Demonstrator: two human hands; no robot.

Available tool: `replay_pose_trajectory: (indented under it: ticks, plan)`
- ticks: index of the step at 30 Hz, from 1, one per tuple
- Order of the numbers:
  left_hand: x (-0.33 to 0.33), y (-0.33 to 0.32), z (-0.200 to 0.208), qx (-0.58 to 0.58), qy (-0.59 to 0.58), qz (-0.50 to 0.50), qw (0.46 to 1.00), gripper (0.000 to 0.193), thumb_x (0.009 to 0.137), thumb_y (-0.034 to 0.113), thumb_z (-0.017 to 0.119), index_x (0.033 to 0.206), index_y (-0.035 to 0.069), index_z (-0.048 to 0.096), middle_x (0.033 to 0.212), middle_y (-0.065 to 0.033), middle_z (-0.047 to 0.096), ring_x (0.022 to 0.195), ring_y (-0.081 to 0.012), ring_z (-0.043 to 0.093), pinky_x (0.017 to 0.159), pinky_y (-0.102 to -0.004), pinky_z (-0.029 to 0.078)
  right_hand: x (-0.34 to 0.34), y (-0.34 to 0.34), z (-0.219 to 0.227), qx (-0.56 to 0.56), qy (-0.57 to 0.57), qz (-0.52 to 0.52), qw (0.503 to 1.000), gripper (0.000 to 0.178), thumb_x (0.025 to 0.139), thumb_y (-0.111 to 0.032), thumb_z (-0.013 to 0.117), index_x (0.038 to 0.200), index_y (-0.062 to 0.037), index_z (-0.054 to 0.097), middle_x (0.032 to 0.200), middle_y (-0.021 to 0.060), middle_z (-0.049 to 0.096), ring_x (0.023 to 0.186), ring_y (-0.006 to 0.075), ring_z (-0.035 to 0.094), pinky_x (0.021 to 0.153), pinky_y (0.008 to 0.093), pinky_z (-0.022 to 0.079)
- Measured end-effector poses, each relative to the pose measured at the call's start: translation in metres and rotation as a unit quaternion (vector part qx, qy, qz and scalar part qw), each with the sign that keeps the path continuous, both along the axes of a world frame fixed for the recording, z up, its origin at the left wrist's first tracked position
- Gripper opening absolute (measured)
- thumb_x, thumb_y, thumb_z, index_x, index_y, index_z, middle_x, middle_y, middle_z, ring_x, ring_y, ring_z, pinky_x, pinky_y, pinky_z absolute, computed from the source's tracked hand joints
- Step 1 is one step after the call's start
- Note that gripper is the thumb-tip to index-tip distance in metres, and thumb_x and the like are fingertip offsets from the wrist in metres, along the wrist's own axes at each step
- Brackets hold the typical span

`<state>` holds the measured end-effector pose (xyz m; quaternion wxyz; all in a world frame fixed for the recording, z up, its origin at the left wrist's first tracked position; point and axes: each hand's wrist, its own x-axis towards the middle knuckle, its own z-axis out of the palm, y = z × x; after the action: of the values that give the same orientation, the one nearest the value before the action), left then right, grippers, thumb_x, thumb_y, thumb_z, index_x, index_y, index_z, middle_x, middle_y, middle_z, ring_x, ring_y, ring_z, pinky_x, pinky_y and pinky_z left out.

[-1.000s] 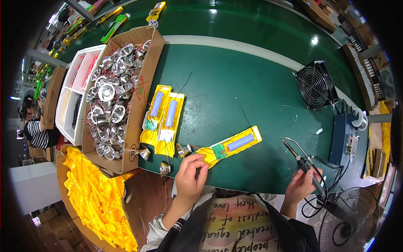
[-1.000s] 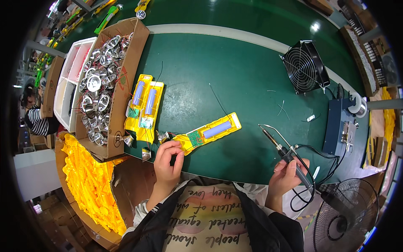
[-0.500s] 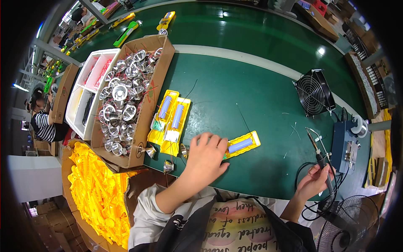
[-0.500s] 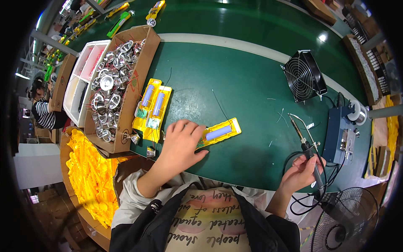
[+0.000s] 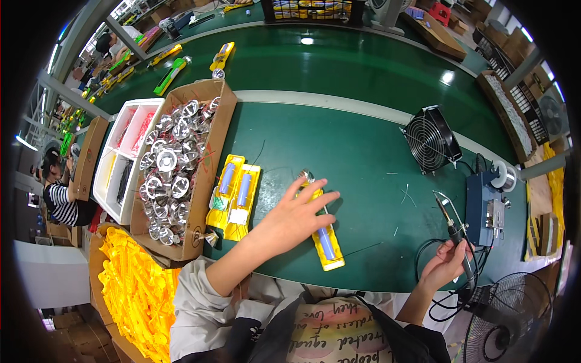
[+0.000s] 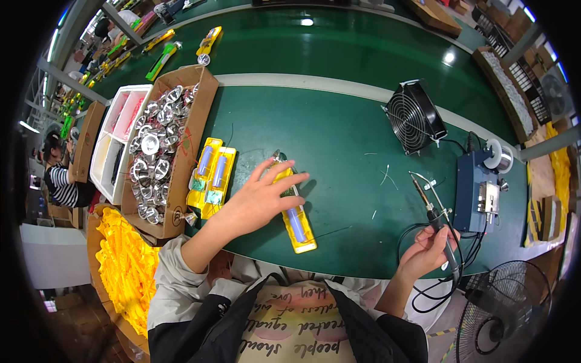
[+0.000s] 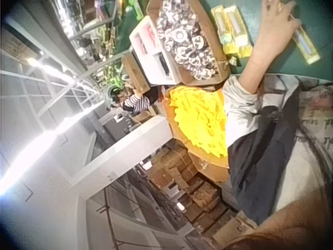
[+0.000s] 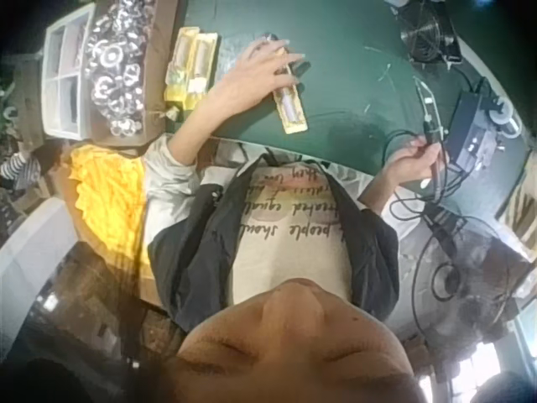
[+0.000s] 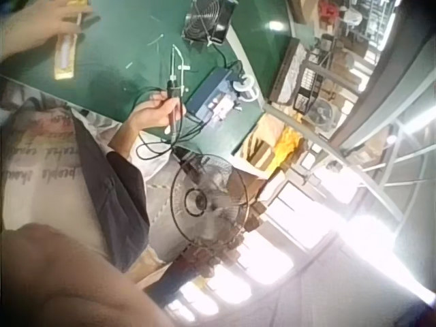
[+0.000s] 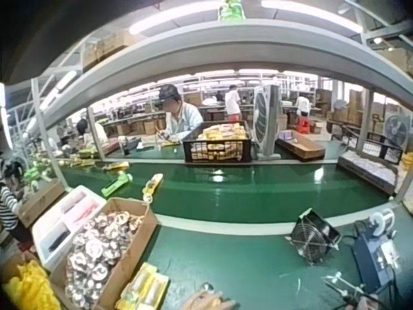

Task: The person assembles flashlights by fitting internal components into flashlight casings, soldering wires to the circuit boards using a soldering iron, and placing the assembled flashlights onto a conveyor belt.

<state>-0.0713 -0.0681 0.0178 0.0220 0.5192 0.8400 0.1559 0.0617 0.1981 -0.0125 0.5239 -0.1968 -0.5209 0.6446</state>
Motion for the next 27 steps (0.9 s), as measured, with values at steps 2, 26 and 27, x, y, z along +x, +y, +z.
replay_pose_trajectory:
  ticks: [2, 26, 27]
  plan:
    - [0.001, -0.001, 0.001, 0.027, 0.012, 0.005, 1.0, 0.028, 0.069, 0.001, 0.052, 0.096, 0.01, 0.056, 0.114, -0.007, 0.046, 0.114, -0.0269, 0.036, 0.097, -0.0435, 0.026, 0.0, 0.0, 0.001, 0.007, -0.002, 0.005, 1.0, 0.011, 0.085, -0.012, 0.046, 0.087, -0.0018, 0.044, 0.064, 0.0068, 0.049, 0.049, 0.0074, 0.044, 0.042, 0.0158, 0.032]
    - [0.046, -0.045, -0.024, 0.102, -0.242, 0.282, 0.923, 0.053, 0.065, 0.002, 0.062, 0.112, 0.002, 0.037, 0.105, -0.0174, 0.052, 0.093, -0.033, 0.052, 0.079, -0.0352, 0.042, -0.017, -0.002, -0.008, 0.14, -0.144, -0.002, 0.98, 0.014, 0.078, -0.006, 0.055, 0.082, 0.0013, 0.043, 0.059, 0.008, 0.049, 0.043, 0.0087, 0.046, 0.041, 0.0185, 0.039]
    - [0.045, -0.046, -0.023, 0.102, -0.244, 0.281, 0.922, 0.053, 0.065, 0.002, 0.062, 0.112, 0.002, 0.037, 0.105, -0.0174, 0.052, 0.093, -0.033, 0.052, 0.079, -0.0352, 0.042, -0.017, -0.002, -0.007, 0.144, -0.146, -0.004, 0.979, 0.014, 0.078, -0.006, 0.055, 0.082, 0.0012, 0.043, 0.06, 0.008, 0.049, 0.043, 0.0089, 0.046, 0.041, 0.0185, 0.039]
